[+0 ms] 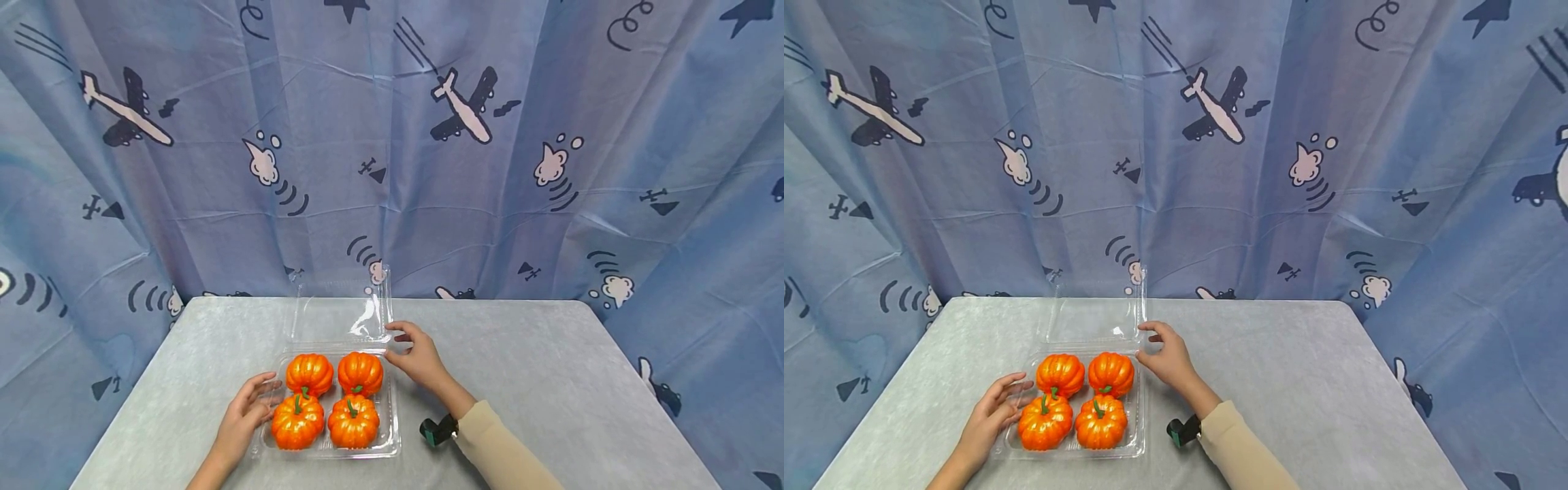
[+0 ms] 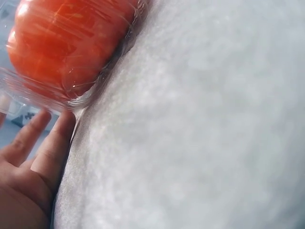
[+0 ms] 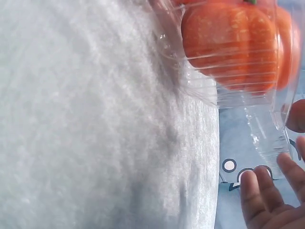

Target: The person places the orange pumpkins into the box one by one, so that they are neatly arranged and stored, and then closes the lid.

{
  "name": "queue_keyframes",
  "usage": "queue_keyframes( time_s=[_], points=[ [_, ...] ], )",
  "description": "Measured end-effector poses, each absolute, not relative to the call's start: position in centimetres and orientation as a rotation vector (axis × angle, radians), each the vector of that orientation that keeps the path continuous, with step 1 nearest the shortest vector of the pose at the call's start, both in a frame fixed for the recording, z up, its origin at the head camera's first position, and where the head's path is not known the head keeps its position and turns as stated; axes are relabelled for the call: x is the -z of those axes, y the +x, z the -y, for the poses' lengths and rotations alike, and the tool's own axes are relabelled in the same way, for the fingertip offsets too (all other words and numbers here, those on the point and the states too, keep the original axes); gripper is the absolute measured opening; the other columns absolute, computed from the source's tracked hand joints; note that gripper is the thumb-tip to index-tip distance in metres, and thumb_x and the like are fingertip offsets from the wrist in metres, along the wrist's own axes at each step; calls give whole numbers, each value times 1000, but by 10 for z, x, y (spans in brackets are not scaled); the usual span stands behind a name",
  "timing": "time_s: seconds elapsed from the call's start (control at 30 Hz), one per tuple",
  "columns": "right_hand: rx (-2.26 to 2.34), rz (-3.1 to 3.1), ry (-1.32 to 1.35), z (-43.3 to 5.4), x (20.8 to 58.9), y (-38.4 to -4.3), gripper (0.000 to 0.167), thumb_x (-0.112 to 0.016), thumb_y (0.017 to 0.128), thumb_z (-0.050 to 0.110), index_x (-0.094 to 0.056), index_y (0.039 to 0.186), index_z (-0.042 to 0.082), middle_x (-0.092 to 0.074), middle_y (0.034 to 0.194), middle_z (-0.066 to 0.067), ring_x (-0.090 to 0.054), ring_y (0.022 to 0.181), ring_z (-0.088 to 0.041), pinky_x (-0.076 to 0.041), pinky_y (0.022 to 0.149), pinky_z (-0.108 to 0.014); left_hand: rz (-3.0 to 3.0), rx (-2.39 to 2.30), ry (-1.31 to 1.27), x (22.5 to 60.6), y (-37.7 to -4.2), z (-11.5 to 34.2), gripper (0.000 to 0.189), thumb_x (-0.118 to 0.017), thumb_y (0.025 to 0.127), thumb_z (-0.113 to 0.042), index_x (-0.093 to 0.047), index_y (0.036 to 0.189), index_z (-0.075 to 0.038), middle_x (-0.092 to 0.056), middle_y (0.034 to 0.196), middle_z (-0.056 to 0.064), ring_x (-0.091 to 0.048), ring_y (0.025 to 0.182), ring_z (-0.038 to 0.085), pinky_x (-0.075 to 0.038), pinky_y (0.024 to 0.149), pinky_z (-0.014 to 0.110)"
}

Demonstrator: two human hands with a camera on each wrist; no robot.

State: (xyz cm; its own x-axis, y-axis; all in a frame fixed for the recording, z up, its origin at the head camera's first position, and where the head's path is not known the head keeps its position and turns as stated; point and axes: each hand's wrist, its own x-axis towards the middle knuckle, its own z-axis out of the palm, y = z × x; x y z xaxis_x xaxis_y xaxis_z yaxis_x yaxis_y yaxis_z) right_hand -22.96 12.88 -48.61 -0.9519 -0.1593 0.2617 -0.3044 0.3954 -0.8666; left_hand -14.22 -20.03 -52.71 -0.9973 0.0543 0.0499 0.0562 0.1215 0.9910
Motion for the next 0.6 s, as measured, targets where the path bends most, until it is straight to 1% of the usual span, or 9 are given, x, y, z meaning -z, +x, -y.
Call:
queue_keyframes(
  time_s=[0.1,0.23,0.3,0.5,0.6],
  points=[
    [-1568,2493,459,-130,487,-230,55,-77,74,2,-57,125,10,-63,123,-12,-61,104,-35,-54,73,-34,2352,2062,-116,527,-142,200,52,-41,85,8,-43,137,-1,-51,132,30,-65,99,9,-55,74,25],
    [-1545,2472,475,-129,485,-229,67,-78,73,0,-48,132,10,-64,122,-11,-62,101,-33,-54,73,-37,2350,2050,-111,526,-141,198,52,-42,85,9,-44,136,0,-51,131,31,-65,98,9,-55,74,24],
    [-1539,2466,472,-130,484,-228,71,-78,72,-1,-46,134,11,-64,122,-11,-62,100,-32,-54,72,-38,2345,2049,-108,526,-141,198,52,-42,84,9,-44,136,0,-52,131,31,-65,97,7,-55,74,24],
    [-1516,2475,466,-131,484,-226,74,-79,72,-1,-45,136,15,-65,121,-7,-62,99,-29,-52,71,-29,2344,2050,-88,526,-142,197,51,-42,85,9,-44,135,0,-51,131,31,-64,95,5,-55,74,24],
    [-1543,2460,462,-132,483,-224,73,-79,72,0,-47,136,14,-65,121,-9,-61,100,-30,-53,72,-31,2360,2045,-55,526,-142,196,49,-43,87,5,-44,136,-3,-52,132,29,-64,96,5,-55,75,23]
  ],
)
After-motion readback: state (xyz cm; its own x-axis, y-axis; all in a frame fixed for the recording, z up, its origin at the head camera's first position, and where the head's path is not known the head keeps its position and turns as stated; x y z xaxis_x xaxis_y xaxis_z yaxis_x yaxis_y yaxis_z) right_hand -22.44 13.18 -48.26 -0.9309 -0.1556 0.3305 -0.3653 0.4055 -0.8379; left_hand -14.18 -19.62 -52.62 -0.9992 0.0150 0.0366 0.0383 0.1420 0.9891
